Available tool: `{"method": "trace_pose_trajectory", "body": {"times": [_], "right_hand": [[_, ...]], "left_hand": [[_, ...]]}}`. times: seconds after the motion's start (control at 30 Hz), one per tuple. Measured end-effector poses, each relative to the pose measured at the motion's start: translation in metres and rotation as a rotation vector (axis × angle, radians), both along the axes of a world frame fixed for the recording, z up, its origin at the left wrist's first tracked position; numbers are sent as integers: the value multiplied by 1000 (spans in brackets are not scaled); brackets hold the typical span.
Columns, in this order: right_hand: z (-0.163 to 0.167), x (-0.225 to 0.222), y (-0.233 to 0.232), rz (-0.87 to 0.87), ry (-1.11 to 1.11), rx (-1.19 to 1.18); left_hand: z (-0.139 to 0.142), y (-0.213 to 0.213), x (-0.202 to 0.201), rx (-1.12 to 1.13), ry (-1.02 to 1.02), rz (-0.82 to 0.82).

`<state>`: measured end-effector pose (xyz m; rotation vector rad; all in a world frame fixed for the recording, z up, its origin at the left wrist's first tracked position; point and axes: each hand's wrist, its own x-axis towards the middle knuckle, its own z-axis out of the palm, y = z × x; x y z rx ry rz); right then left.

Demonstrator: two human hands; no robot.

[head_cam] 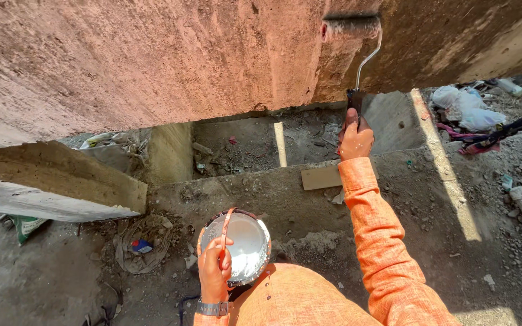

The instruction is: The person holds a paint tray with white paint in one hand and uses a paint roller with the other to apply white paint to the underside of a concrete ceiling slab. They repeatedly dip the roller into the tray and roll paint across the concrete surface, working along the slab.

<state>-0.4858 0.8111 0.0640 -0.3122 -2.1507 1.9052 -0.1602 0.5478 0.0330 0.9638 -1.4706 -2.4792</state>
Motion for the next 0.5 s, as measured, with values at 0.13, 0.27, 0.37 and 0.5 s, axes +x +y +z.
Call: {"method": "trace_pose_trajectory", "body": {"times": [0.13,0.27,0.37,0.5], "right_hand": [[-29,6,-1,-12,-60,182],[-85,36,6,4,-249,347],[-113,60,15,11,-398,330],[-120,72,21,-33,-229,458]], "left_hand": [[1,-2,-1,-11,-2,5],[3,-5,0,-23,-4,18],[4,-7,1,-66,-16,2],[5,-8,3,-62,-38,27]]}}
